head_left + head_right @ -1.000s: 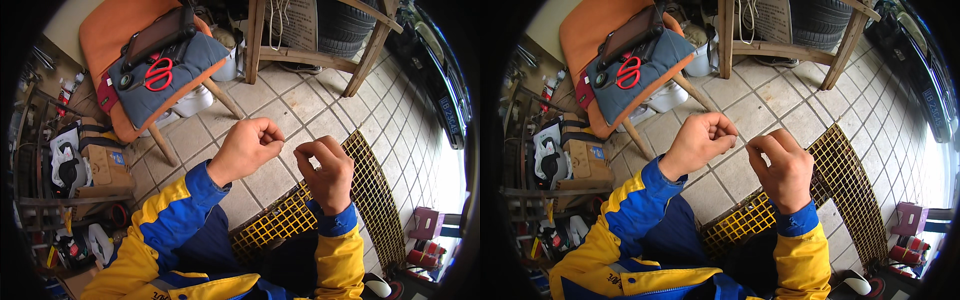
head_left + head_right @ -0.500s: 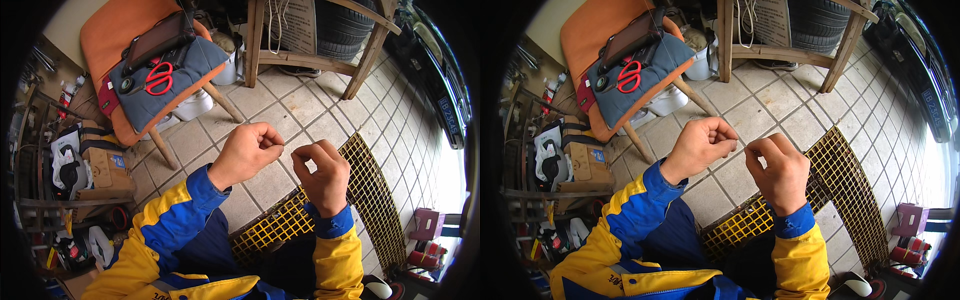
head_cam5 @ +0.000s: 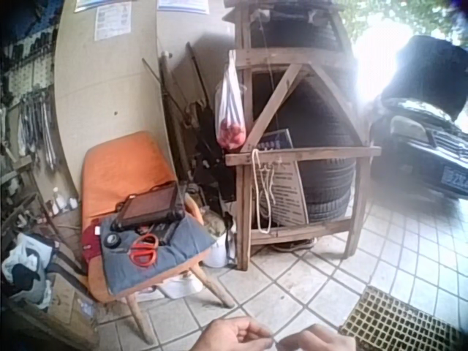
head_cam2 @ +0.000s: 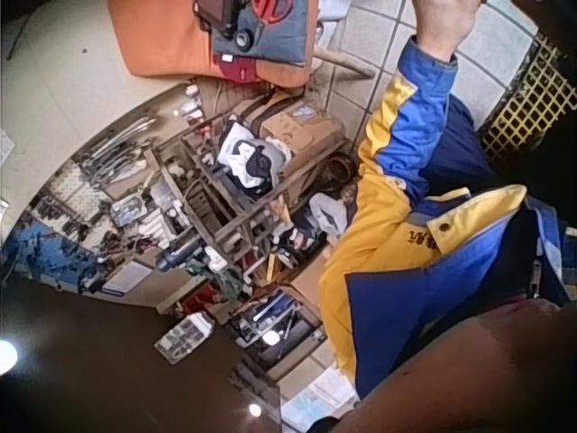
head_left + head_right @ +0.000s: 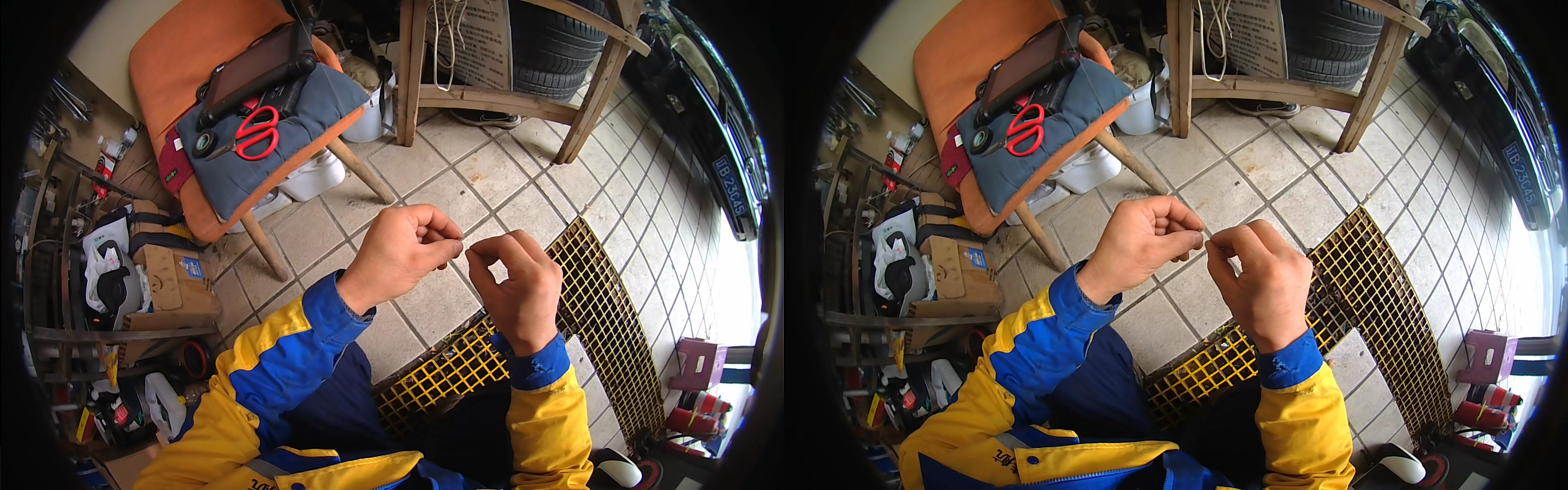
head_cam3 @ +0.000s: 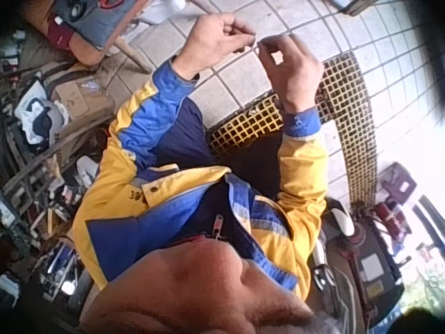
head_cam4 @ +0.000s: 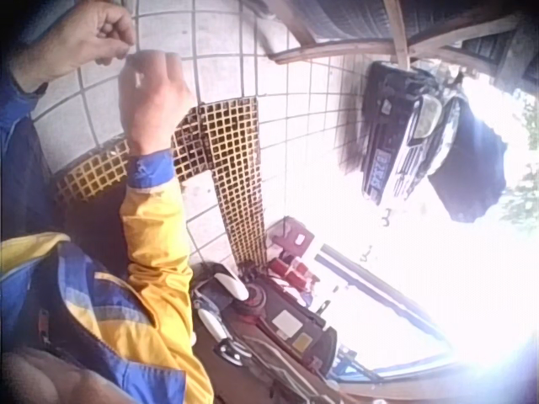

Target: The person sits on the floor and uses red scissors to cut a small piece from a plastic bag. They then manipulate a small metal component with both hands, repeatedly adjusting and inspecting it.

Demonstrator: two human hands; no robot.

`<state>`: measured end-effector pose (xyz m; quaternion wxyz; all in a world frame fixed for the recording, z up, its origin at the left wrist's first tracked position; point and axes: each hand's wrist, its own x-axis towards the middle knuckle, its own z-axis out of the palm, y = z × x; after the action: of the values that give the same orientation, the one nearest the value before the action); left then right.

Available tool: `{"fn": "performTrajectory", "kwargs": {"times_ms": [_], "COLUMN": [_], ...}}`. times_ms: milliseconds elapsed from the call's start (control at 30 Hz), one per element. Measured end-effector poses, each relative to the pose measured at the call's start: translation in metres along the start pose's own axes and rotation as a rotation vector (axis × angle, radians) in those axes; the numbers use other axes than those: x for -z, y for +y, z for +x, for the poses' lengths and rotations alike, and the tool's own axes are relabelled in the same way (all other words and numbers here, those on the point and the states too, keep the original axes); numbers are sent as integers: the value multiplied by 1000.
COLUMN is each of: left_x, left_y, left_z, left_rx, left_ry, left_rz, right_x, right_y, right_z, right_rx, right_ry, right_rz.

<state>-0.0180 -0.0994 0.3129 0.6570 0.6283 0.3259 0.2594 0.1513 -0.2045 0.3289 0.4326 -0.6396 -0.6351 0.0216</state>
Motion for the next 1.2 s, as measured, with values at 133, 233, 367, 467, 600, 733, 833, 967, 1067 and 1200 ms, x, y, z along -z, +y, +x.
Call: {"fn": "performTrajectory", "kwargs": {"times_ms": [133, 233, 367, 467, 600, 733, 833, 967, 1067, 1200], "left_x": [1, 2, -1, -3, -3, -4, -5, -4, -4, -4], "left_y": [-2, -4, -6, -5, -4, -4, -5, -5, -5, -3], "left_z": [1, 2, 2, 1, 1, 2, 2, 3, 2, 1], "left_rx": [-6, -34, -77, -75, -74, -98, -137, -200, -180, -216], "left_ry": [-28, -60, -75, -63, -8, 19, 26, 96, 94, 103], "left_rz": [-47, -62, -62, -54, -53, -92, -83, -56, -82, -42], "right_x": [0, 1, 0, -1, 0, 5, 7, 9, 9, 10], "right_y": [0, 0, 0, 0, 0, -3, -4, -3, 2, 9], "right_z": [0, 0, 0, 0, 2, 3, 4, 4, 4, 2], "right_rx": [-5, -4, -11, -35, -86, -154, -131, -121, -152, -362], "right_ry": [-5, -36, -44, -62, -111, -177, -159, -142, -176, -267], "right_rz": [23, 26, 57, 85, 138, 158, 160, 205, 258, 429]}}
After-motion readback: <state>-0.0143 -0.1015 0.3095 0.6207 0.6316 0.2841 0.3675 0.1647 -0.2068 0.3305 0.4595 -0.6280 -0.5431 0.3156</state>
